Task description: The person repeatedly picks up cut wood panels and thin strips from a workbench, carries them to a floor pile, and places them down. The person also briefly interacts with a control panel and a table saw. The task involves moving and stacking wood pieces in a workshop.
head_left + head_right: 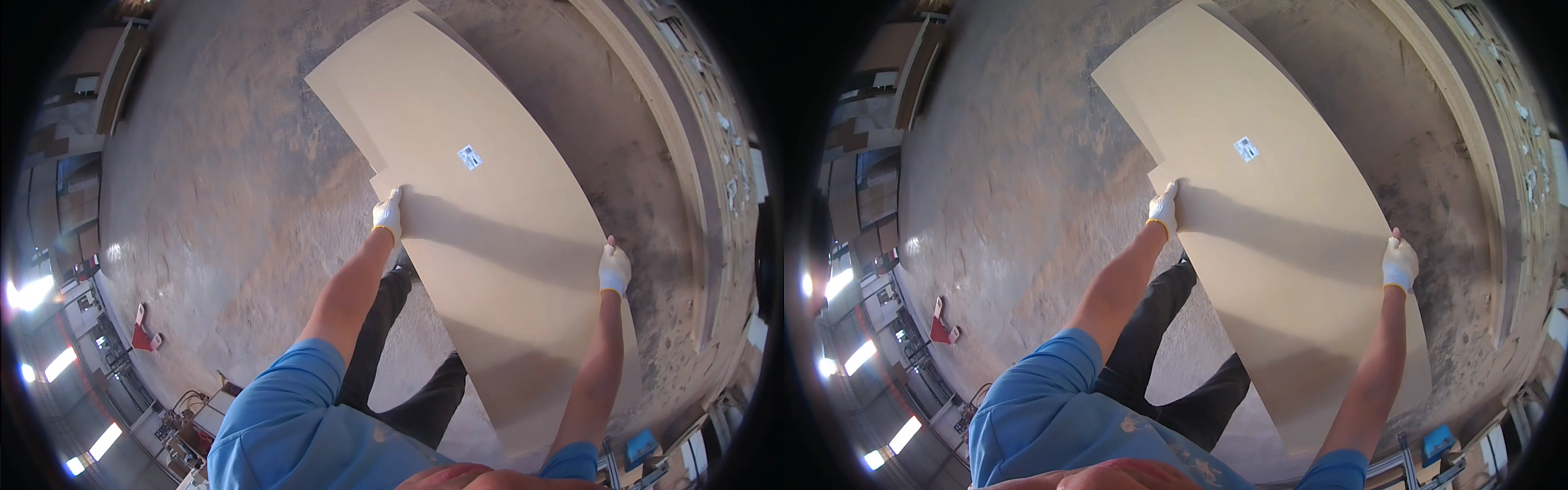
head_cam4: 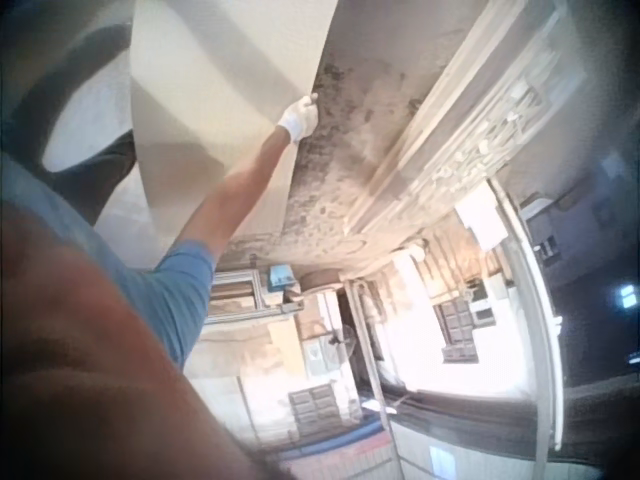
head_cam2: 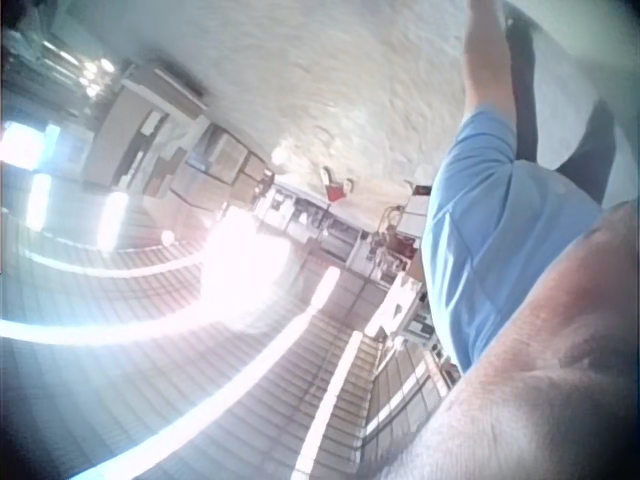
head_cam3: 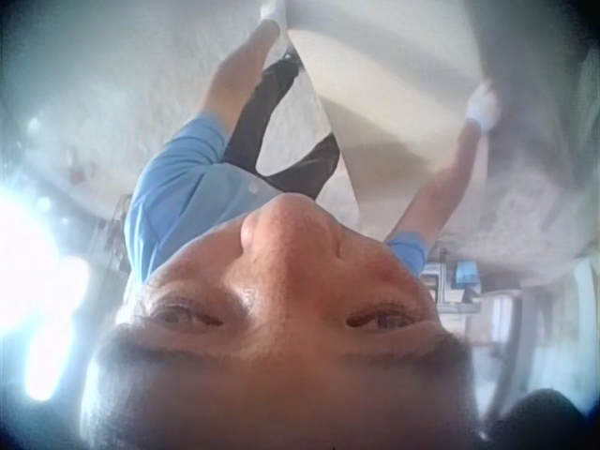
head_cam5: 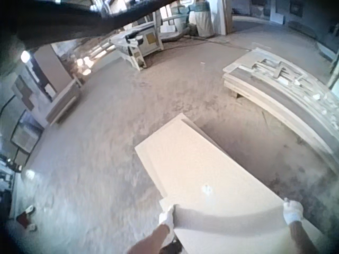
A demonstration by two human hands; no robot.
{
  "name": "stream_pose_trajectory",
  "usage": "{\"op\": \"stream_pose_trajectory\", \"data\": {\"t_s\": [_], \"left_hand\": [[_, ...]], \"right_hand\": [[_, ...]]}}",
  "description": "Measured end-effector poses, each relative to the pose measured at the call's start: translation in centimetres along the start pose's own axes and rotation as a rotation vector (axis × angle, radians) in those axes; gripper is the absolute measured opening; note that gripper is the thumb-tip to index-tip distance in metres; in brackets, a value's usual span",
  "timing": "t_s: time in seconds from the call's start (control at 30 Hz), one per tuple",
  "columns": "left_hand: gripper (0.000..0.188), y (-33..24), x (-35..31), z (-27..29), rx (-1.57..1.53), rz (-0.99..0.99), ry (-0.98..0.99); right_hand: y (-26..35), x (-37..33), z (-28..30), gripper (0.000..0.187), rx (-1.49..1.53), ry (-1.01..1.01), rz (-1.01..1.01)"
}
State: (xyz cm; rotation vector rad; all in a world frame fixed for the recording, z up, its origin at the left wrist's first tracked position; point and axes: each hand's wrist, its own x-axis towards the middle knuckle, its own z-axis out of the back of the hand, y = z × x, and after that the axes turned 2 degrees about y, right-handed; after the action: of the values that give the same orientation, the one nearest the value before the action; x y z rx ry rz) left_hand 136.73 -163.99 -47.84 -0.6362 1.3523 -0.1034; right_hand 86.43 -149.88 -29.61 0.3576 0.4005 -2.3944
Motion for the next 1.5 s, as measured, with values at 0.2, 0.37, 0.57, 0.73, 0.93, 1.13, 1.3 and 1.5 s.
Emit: {"op": "stream_pose_trajectory", "data": {"t_s": [0.2, 0.37, 0.57, 0.73, 0.93, 1.13, 1.3, 1.5], "left_hand": [[0.069, -1.1, 3.0, 0.9, 0.128, 0.030, -0.046], [0.075, -2.8, 4.6, 1.7, 0.792, 0.159, 0.077], [0.066, 1.0, 5.4, 0.5, 0.813, 0.308, 0.174], [0.098, 0.5, 9.7, -1.1, 1.326, -0.347, -0.410], [0.119, -6.9, 14.8, -2.0, 1.440, -0.569, 0.051], [0.092, -13.2, 20.2, -0.6, 1.368, -0.541, 0.175], [0.100, -13.0, 20.1, -0.3, 0.913, -0.178, 0.046], [0.101, -14.5, 19.0, 0.8, 1.060, -0.231, 0.034]], "right_hand": [[1.6, 3.7, -4.3, 0.064, 0.007, 0.036, 0.083], [-1.9, 3.6, -12.0, 0.054, -0.073, 0.123, 0.086], [-10.1, -10.8, -25.2, 0.075, 0.049, 0.663, -0.150], [-11.9, -15.0, -30.1, 0.082, 0.175, 0.479, -0.490], [-15.3, -18.8, -31.7, 0.088, 0.607, 0.789, -0.861], [-12.0, -26.8, -39.3, 0.091, 1.173, 0.336, -1.148], [-9.3, -28.5, -40.5, 0.098, 1.217, 0.265, -1.275], [-6.5, -29.4, -42.8, 0.082, 1.131, 0.059, -1.283]]}}
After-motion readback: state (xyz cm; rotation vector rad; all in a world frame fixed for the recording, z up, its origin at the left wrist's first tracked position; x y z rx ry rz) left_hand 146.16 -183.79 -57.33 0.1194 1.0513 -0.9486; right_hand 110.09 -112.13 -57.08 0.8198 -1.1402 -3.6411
